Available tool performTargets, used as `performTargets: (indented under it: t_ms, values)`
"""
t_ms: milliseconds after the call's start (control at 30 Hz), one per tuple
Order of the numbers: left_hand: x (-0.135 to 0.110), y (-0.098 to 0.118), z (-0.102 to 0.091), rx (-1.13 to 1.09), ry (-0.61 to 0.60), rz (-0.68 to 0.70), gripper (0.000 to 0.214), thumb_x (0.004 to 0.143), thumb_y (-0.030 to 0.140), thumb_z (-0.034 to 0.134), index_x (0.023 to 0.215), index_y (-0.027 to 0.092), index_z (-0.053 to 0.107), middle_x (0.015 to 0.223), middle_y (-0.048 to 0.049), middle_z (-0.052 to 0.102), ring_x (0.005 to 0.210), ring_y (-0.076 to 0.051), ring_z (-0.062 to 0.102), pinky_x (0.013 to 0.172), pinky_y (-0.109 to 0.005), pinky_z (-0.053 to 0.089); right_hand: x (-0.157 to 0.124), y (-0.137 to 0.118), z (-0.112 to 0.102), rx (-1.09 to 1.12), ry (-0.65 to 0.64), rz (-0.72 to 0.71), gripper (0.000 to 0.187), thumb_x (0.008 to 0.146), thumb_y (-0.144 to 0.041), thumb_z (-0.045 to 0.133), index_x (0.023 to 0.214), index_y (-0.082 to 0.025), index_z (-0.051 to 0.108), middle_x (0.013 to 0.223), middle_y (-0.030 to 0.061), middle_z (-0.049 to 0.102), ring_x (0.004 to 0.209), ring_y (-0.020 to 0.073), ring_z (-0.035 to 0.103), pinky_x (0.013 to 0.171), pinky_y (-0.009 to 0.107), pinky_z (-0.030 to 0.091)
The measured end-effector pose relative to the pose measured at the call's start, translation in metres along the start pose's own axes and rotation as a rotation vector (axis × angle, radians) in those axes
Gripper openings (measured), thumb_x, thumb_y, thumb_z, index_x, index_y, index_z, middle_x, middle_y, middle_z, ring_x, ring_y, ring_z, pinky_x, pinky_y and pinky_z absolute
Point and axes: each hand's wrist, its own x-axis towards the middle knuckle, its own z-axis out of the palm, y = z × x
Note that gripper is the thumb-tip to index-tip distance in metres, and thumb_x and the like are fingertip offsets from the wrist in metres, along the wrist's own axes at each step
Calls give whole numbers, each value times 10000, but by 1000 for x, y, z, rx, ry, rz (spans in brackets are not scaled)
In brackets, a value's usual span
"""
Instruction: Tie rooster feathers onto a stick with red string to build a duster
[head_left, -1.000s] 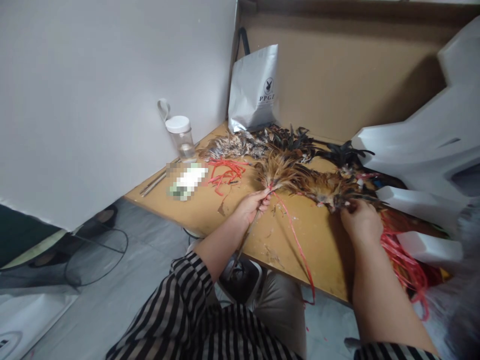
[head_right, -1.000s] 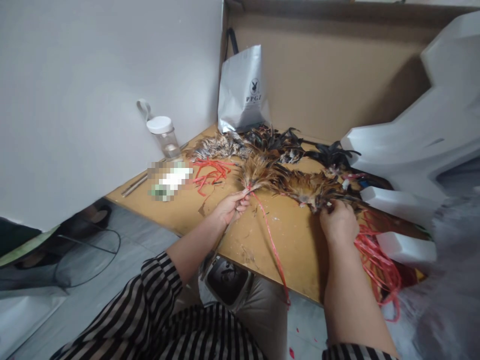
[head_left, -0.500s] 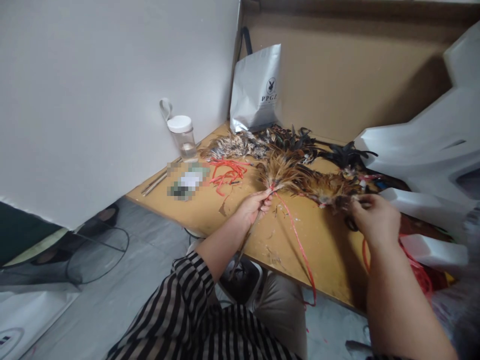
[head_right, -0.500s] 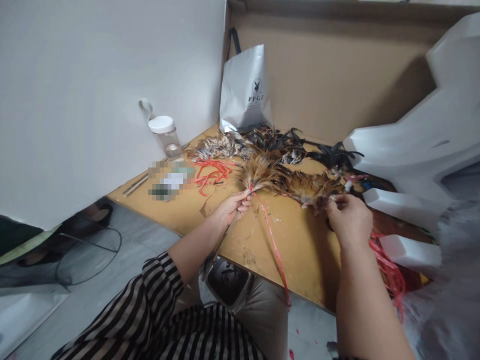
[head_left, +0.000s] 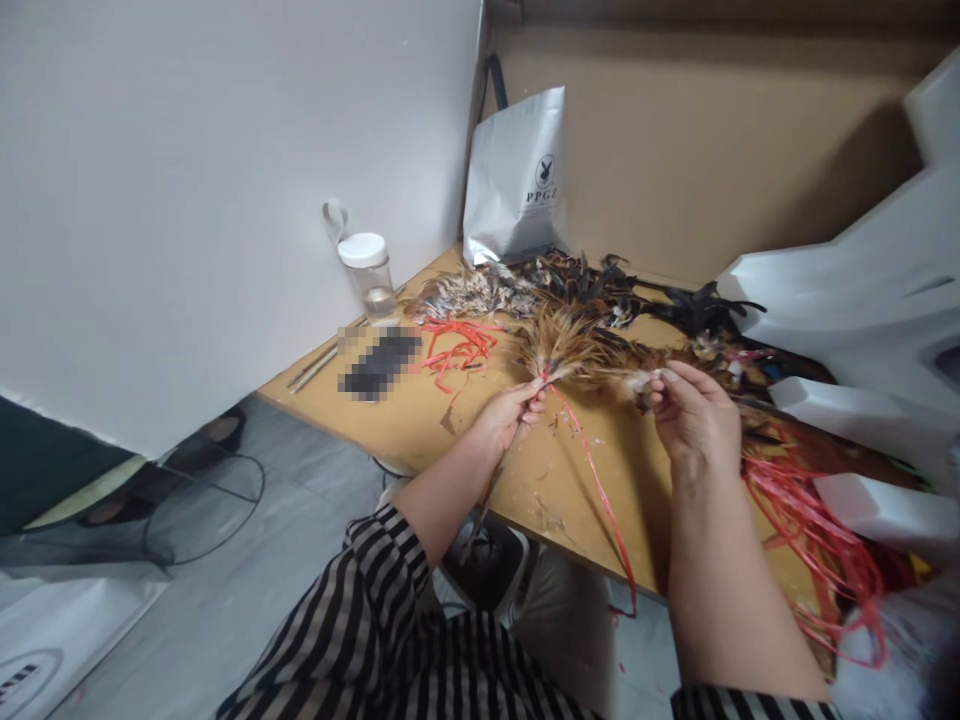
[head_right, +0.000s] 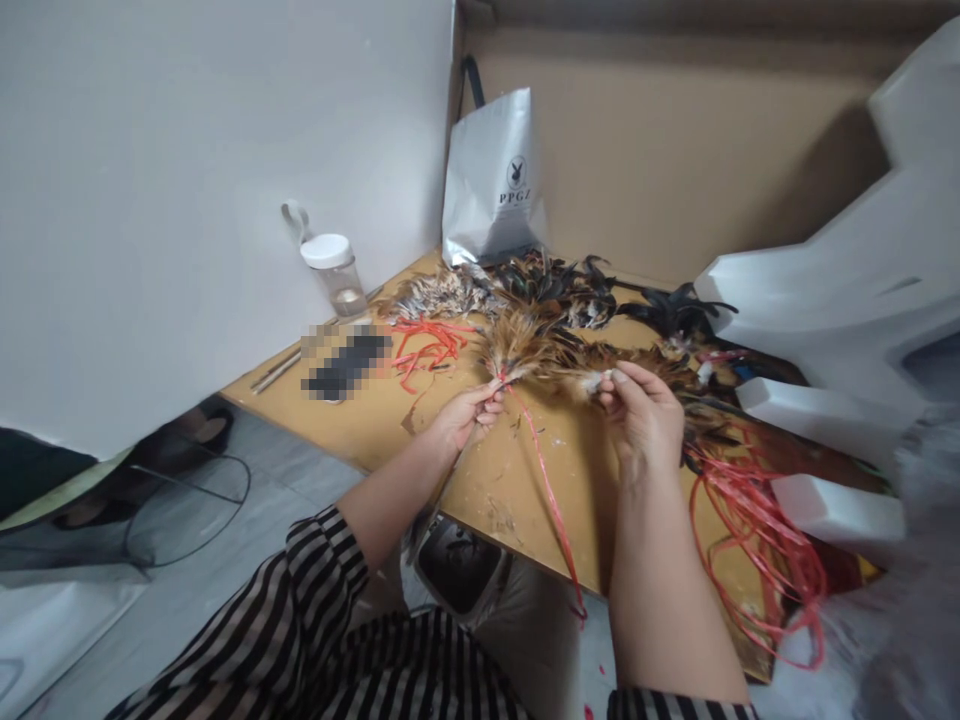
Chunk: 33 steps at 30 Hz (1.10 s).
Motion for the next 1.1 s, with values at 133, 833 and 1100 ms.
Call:
performTargets:
  t_ms: [133,833,1100]
  values:
    - [2,0,-2,-9,-8,-8,41,782,116,586,778,82,563,627,4,469,435,-3,380,329,-79,206,5,6,-11,205,57,112,176,617,-58,692,747,-163,637,662,-38,652,555,28,603,493,78,499]
    - [3,-3,3,178,86,66,147,701,43,567,576,93,508,502,18,439,401,-8,350,334,-99,184,-51,54,37,-483,-421,-32,135,639,-291,706,723,-190,679,712,20,669,654,143,590,682,284,462]
    - [4,-6,2,217,75,120,206,693,129,648,586,118,472,500,30,434,402,-16,360,338,-106,203,-52,53,45,-447,-423,103,280,529,-281,769,668,-177,550,544,-44,571,491,90,494,494,219,365]
